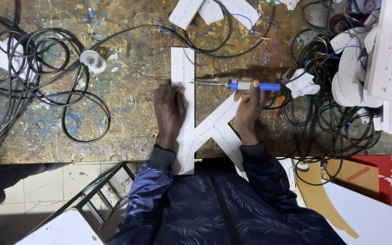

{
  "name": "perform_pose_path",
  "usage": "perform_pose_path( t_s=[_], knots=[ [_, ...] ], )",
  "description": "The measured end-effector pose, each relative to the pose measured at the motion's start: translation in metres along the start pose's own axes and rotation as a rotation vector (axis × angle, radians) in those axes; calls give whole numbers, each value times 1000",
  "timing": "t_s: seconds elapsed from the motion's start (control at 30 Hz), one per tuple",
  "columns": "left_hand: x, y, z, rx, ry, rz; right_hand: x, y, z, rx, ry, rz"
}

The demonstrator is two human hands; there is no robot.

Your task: Soldering electrical wires to LED strips mounted on foam letter cutouts for sign fabrication.

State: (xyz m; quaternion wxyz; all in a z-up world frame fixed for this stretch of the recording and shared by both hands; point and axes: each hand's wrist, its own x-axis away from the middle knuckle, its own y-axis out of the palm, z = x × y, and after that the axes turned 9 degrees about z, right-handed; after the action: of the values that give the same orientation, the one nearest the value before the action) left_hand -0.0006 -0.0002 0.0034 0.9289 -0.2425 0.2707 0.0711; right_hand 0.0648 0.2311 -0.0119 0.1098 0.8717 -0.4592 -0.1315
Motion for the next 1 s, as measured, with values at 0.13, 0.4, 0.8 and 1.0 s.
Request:
perform_pose_path(
  t_s=[0.13,0.4,0.8,1.0],
  knots=[
    [5,6,-8,-22,18,-4,0,-4,1,14,-30,-16],
    [6,11,-19,-56,57,-16,3,-4,1,27,-17,8],
    [4,13,-23,-99,10,-105,8,-40,13,-134,80,96],
    [-7,8,-20,-138,24,-189,16,-27,-46,-216,182,79]
  ],
)
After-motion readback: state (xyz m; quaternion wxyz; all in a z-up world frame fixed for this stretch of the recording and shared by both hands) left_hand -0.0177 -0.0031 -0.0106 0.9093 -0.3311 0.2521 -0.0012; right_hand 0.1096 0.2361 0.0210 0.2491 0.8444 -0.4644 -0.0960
